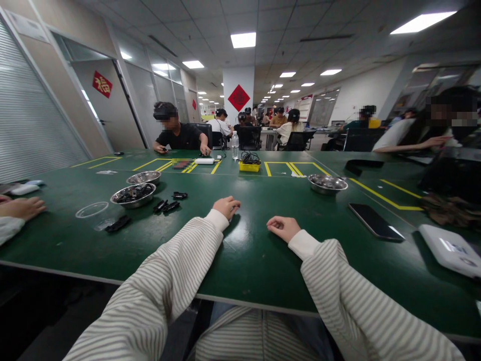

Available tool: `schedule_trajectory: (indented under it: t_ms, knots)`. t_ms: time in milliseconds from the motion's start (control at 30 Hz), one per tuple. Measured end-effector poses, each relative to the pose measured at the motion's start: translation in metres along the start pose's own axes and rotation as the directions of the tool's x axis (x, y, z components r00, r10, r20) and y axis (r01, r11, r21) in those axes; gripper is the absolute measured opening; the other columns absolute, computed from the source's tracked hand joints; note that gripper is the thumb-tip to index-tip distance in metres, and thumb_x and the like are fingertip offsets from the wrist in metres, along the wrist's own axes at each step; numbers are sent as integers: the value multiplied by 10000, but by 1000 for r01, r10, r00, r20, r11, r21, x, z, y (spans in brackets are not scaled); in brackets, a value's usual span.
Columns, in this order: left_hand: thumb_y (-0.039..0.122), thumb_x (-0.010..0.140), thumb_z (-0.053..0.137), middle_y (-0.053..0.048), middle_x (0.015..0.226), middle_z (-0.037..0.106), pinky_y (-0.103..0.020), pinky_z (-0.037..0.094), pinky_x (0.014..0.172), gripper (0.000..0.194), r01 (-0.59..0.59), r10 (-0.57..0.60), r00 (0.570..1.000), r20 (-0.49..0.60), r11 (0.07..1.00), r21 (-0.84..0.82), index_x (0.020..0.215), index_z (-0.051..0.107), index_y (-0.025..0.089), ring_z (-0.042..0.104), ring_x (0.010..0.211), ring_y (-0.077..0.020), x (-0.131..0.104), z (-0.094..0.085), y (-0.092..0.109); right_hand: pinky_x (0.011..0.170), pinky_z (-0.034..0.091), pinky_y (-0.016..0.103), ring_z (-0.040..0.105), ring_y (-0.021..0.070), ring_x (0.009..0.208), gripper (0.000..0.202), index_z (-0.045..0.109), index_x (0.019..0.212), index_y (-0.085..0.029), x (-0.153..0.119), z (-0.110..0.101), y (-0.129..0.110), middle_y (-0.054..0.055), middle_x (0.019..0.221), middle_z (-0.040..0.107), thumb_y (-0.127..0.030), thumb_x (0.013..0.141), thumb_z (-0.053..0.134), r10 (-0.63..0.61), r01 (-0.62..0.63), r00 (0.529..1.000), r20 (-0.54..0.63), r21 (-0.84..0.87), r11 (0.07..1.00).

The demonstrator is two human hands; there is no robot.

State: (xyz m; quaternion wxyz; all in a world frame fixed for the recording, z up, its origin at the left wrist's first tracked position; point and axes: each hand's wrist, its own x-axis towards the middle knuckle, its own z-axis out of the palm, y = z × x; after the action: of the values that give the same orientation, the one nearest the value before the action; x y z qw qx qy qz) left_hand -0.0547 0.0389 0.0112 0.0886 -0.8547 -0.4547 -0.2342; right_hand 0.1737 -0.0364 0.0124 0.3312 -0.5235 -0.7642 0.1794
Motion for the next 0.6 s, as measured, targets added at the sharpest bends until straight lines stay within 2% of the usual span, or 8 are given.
schedule_trajectory:
  t_ms: [33,100,167,200,267,367,533,600]
  knots:
    - [291,758,404,-21,810,521,-209,387,608,215,115,-115,993,-8,993,25,870,580,238,506,702,-117,2,-2,-16,515,418,192,521,88,502,134,613,681,-133,0,0,0,19,576,605,-218,623,527,-6,6,1000,7,-15,1000]
    - [276,755,403,-23,802,511,-192,388,575,217,337,-337,942,-15,941,26,874,577,225,506,676,-107,5,-4,-46,502,410,187,520,87,499,137,617,683,-137,0,-1,0,15,575,607,-213,631,515,-19,19,1000,17,-34,999]
    - [263,758,393,-25,798,501,-173,391,568,226,484,-484,875,-3,875,0,884,574,210,506,672,-94,6,-5,-68,489,401,181,520,86,498,144,620,691,-141,0,-1,1,13,579,612,-211,637,506,-32,33,999,24,-42,999]
    - [260,757,394,-25,797,498,-168,393,574,228,521,-521,853,14,853,-5,888,574,209,507,677,-92,7,-4,-75,484,397,179,520,85,499,147,622,695,-142,0,-1,1,13,582,614,-210,639,503,-41,43,999,32,-42,998]
    - [258,745,411,-22,804,494,-173,395,593,228,540,-540,840,56,842,16,905,572,227,508,700,-100,7,0,-84,478,390,175,519,84,500,151,624,701,-144,0,0,2,12,588,618,-208,641,502,-58,61,997,50,-43,997]
    - [264,726,435,-23,848,492,-201,398,626,267,523,-527,846,81,849,72,973,538,270,506,762,-131,8,8,-87,471,383,172,516,81,491,150,625,698,-143,0,-1,2,12,589,621,-206,641,501,-68,71,996,62,-46,996]
    - [261,748,396,-45,938,490,-243,384,728,302,585,-579,811,-87,805,100,1039,476,241,474,863,-161,9,10,-92,466,379,171,513,79,483,154,626,697,-140,0,-1,0,15,586,622,-208,642,499,-57,61,996,67,-47,997]
    - [264,749,395,-45,951,497,-256,378,744,312,586,-579,811,-84,804,101,1053,459,235,461,879,-168,11,10,-94,462,377,170,512,79,483,156,625,701,-142,0,-1,1,14,590,623,-211,641,498,-58,62,995,75,-41,997]
